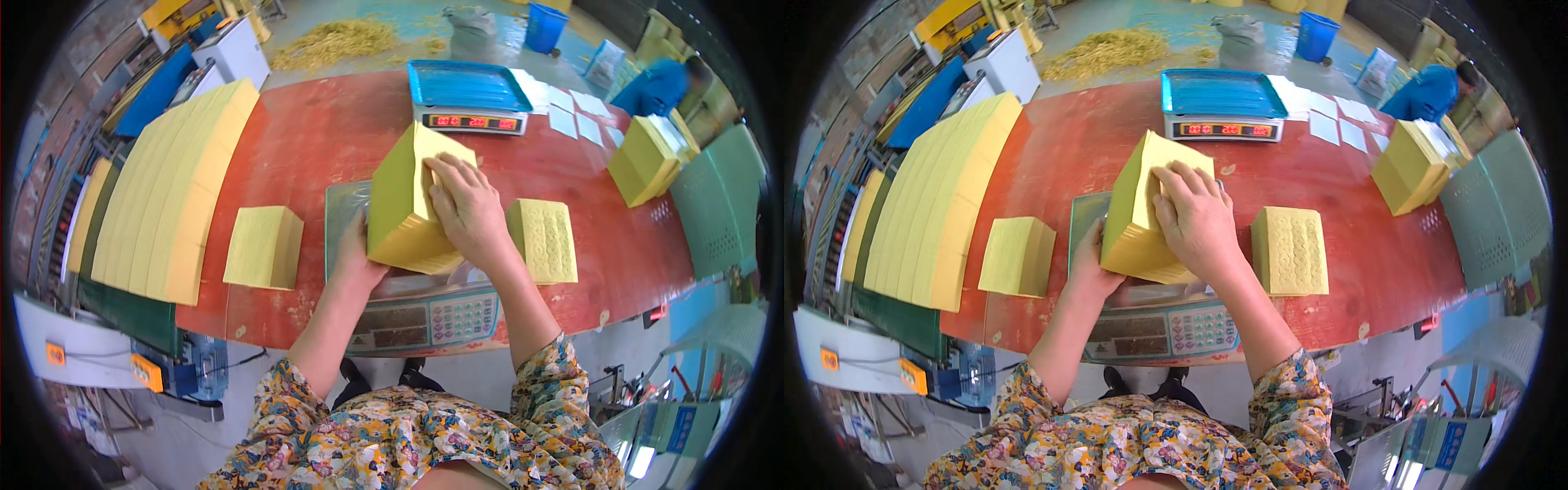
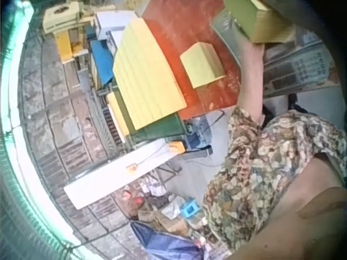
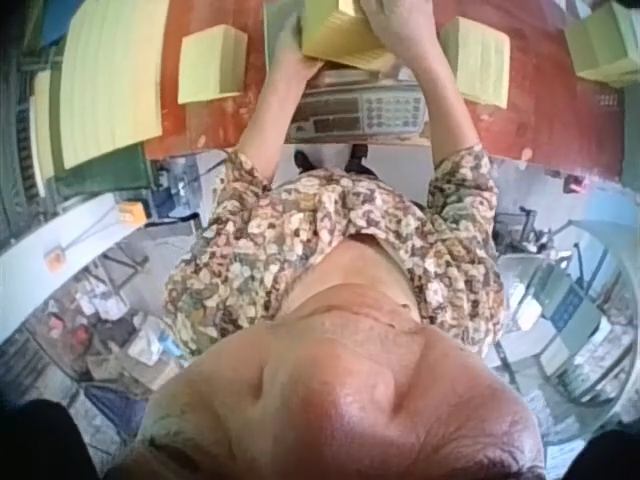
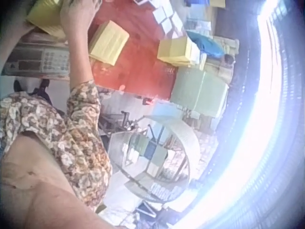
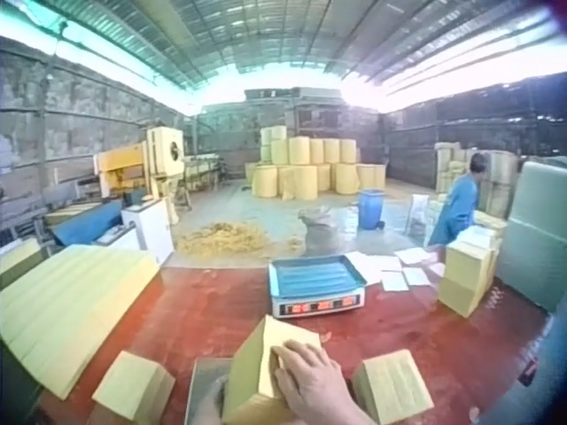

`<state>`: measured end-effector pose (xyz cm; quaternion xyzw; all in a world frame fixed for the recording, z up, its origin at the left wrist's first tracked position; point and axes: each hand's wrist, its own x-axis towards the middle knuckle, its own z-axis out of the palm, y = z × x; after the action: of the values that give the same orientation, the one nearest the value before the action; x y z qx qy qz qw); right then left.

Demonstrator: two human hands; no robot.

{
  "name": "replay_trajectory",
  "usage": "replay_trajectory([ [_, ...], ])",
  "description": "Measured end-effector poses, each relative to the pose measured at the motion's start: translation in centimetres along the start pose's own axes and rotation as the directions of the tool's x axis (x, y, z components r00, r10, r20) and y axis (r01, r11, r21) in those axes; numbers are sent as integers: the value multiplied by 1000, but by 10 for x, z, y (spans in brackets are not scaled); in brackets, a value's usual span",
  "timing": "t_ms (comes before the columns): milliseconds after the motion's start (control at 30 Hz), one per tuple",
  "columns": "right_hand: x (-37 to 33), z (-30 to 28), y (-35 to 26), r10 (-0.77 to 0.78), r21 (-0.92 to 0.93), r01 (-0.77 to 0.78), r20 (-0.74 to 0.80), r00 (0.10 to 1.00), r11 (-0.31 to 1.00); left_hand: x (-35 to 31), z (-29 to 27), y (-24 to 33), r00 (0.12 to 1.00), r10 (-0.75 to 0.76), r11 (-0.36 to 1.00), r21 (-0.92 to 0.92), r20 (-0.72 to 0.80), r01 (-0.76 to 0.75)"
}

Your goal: Weighing stacks of yellow paper on digital scales and moving them to a conveyor belt.

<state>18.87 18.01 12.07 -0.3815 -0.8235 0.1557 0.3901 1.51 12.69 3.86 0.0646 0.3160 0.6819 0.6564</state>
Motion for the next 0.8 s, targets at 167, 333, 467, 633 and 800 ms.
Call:
replay_trajectory([
  [167, -1, 18, -9, -152, -410, 175, 87, 985, 895, -49, -21, 21, 986, 20, 972, 233, -168, 20],
  [333, 29, 7, -41, -96, -469, 230, 294, 951, 852, -86, 12, 40, 522, 571, -426, 773, 633, -470],
  [467, 61, 19, -27, -388, -277, 480, 327, 862, 833, -77, 19, 33, 553, 411, -444, 689, 725, -573],
  [633, 77, 55, -24, -282, -260, 353, 272, 920, 899, -74, 0, 55, 431, 328, -454, 540, 841, -709],
  [800, 33, 58, -109, -348, -156, 356, 76, 934, 921, -64, -82, 136, 581, 609, -653, 757, 539, -18],
])
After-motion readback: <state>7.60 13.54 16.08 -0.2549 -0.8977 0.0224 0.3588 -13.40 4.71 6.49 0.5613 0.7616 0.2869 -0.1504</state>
